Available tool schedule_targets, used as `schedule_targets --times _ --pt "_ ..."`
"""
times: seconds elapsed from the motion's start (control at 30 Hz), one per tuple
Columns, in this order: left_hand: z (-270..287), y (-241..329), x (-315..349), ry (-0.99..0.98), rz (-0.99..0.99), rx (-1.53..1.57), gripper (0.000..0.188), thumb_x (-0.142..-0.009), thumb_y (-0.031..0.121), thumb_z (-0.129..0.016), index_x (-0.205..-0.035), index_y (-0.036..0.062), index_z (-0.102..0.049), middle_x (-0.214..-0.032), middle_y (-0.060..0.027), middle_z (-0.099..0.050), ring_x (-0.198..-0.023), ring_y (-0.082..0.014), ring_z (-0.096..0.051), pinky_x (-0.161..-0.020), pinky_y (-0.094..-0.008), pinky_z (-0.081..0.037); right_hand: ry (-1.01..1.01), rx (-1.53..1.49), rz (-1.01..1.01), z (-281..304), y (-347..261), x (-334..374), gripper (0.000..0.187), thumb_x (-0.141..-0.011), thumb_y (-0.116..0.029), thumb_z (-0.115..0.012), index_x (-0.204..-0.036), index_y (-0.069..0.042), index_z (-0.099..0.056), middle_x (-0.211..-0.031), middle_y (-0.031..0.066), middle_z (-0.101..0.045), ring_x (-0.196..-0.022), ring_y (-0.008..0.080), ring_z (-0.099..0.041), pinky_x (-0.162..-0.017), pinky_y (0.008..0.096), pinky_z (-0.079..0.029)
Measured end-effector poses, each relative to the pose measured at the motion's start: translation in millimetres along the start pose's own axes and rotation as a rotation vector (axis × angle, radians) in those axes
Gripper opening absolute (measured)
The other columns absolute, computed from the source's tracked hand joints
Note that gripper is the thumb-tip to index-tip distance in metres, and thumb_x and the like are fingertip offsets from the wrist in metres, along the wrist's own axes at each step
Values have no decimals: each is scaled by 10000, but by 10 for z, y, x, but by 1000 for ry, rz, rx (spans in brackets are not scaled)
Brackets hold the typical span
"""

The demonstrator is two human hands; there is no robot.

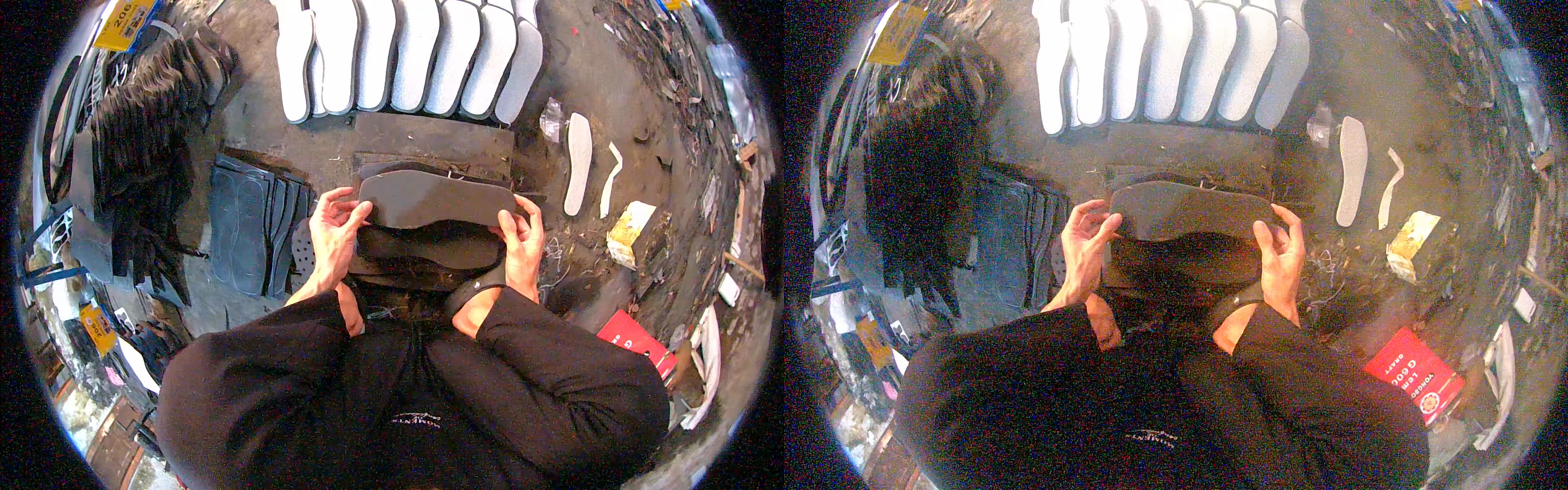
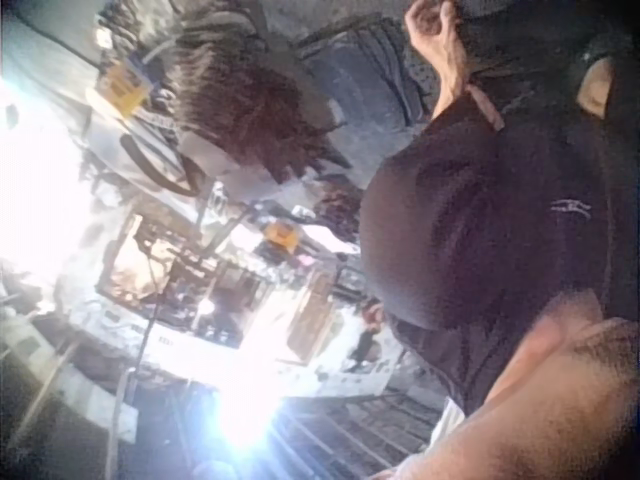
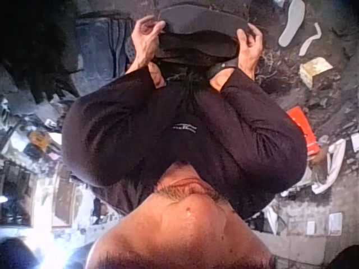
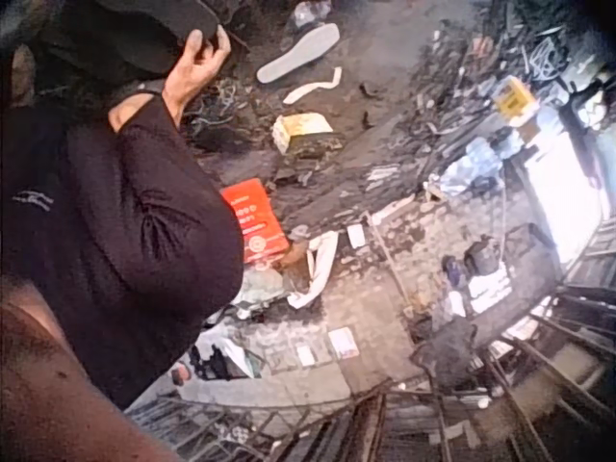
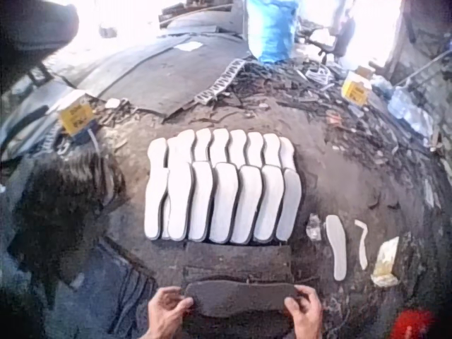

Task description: The person repeatedly picks up black and white shoe insoles from a pile, places them on a work surface, and stacks them into separate piles. The person handles the insoles one at a time, alternating between the two colors.

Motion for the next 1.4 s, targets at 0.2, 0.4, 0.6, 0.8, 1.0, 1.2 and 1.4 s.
schedule_targets --times 0.2,0.4,0.6,0.8,1.0,1.2,1.4 --pt "18 -6 -56 12 -91 -13 376 -931 108 -859 -1260 -34 -743 -1178 -115 -781 -1029 -152 -718 -934 -289 -568 92 295 97 135 -63 -68 365 -1011 -167 -776 -1344 -37 -701 -1013 39 -720 -859 127 -672 -761 291 -571" --pt "17 40 -19 11 -90 -147 412 -945 119 -849 -1312 -36 -741 -1222 -113 -783 -1047 -129 -708 -960 -278 -553 135 292 53 189 47 -37 372 -1001 -150 -787 -1342 -20 -715 -1090 76 -748 -853 127 -689 -750 292 -584" --pt "10 -11 -33 20 -78 -135 412 -948 124 -847 -1315 -31 -741 -1216 -101 -783 -1035 -121 -703 -956 -270 -547 149 302 56 214 58 -74 388 -1006 -172 -780 -1351 -8 -712 -1181 109 -762 -874 145 -713 -777 303 -599" --pt "32 -8 -48 39 -107 -133 408 -946 99 -848 -1316 -34 -741 -1164 -90 -791 -961 -86 -698 -897 -231 -553 155 333 37 218 98 -96 371 -1006 -172 -775 -1339 -16 -728 -1178 106 -757 -877 159 -730 -788 305 -602" --pt "-34 178 -13 61 -191 -272 360 -927 90 -862 -1258 -21 -775 -1074 -74 -802 -899 -81 -698 -837 -230 -560 130 361 37 220 158 -147 374 -993 -174 -790 -1331 -22 -737 -1138 113 -755 -854 151 -732 -758 301 -600" --pt "-37 322 -174 -4 -159 -632 327 -865 158 -906 -1146 12 -826 -1016 -120 -822 -889 -138 -729 -830 -310 -574 97 435 -7 256 193 -303 349 -959 -204 -830 -1243 -14 -757 -960 81 -739 -800 151 -706 -663 293 -591" --pt "-39 319 -337 -133 -117 -509 231 -822 78 -910 -968 4 -748 -787 -12 -724 -699 -81 -632 -661 -251 -524 118 784 11 384 92 -283 562 -873 -459 -889 -1184 -70 -629 -824 94 -692 -758 252 -675 -743 430 -550"
Point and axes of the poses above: each hand's wrist, its own x-axis away from the middle knuckle, its own z-axis out of the back of the hand, y = z × x, the point moved 10 cm from there along -x, towards the middle knuckle
